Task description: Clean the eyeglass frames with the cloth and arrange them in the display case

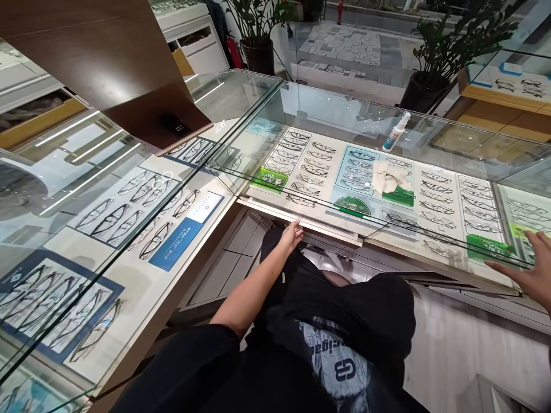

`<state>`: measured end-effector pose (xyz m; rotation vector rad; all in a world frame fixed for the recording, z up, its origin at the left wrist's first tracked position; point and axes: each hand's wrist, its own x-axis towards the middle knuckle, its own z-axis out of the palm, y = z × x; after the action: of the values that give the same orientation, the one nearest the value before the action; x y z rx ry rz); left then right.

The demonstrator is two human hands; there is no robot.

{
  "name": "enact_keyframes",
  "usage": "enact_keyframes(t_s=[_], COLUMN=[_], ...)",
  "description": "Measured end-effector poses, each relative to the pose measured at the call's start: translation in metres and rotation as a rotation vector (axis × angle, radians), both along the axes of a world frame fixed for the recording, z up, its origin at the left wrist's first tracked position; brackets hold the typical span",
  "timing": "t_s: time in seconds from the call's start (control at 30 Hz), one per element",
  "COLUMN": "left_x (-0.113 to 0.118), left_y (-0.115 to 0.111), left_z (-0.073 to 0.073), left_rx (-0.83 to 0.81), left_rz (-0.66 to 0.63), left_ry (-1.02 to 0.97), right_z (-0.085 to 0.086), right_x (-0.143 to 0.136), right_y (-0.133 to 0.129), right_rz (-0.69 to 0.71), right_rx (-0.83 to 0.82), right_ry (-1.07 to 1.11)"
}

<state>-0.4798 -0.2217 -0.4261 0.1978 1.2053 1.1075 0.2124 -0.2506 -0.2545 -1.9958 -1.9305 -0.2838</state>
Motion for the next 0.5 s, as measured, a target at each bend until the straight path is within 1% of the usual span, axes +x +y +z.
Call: enact_keyframes(t_s=[0.07,0.1,0.13,0.17,0.2,0.23,0.27,0.3,0.33,0.37,0.4,0.43,0.47,0.5], left_x=[-0.01,-0.016,-0.023,-0.031,-0.039,-0.048,-0.056,-0.065,-0.073,-0.082,-0.092,-0.103,-0.114,-0.127], left_y=[-0.019,-0.03,-0.043,-0.056,-0.07,-0.083,-0.094,-0.101,-0.105,-0.104,-0.098,-0.087,-0.073,-0.057], left_z=[0.015,0.026,0.041,0.06,0.083,0.11,0.14,0.171,0.201,0.228,0.25,0.267,0.276,0.279], left_rx=[-0.049,-0.076,-0.101,-0.114,-0.109,-0.068,0.088,0.244,0.362,0.453,0.522,0.568,0.602,0.631], left_rz=[-0.042,-0.083,-0.14,-0.197,-0.248,-0.338,-0.546,-0.683,-0.774,-0.819,-0.821,-0.803,-0.775,-0.756], left_ry=[0.096,0.14,0.176,0.209,0.236,0.271,0.385,0.545,0.718,0.903,1.09,1.266,1.426,1.557], right_z=[0.007,0.014,0.022,0.032,0.042,0.052,0.061,0.067,0.071,0.072,0.069,0.062,0.054,0.044], right_x=[-0.019,-0.037,-0.061,-0.089,-0.12,-0.154,-0.187,-0.218,-0.247,-0.271,-0.291,-0.307,-0.32,-0.331], right_y=[-0.008,-0.015,-0.024,-0.034,-0.044,-0.053,-0.06,-0.064,-0.064,-0.06,-0.053,-0.043,-0.03,-0.016], right_rz=[0.011,0.014,0.013,0.026,0.057,0.138,0.262,0.371,0.442,0.488,0.51,0.546,0.576,0.598], right_rx=[-0.02,-0.016,0.009,0.01,-0.004,-0.036,-0.151,-0.295,-0.431,-0.54,-0.614,-0.688,-0.734,-0.782], right_ry=[-0.002,0.015,0.053,0.094,0.129,0.196,0.281,0.361,0.423,0.478,0.517,0.541,0.553,0.548])
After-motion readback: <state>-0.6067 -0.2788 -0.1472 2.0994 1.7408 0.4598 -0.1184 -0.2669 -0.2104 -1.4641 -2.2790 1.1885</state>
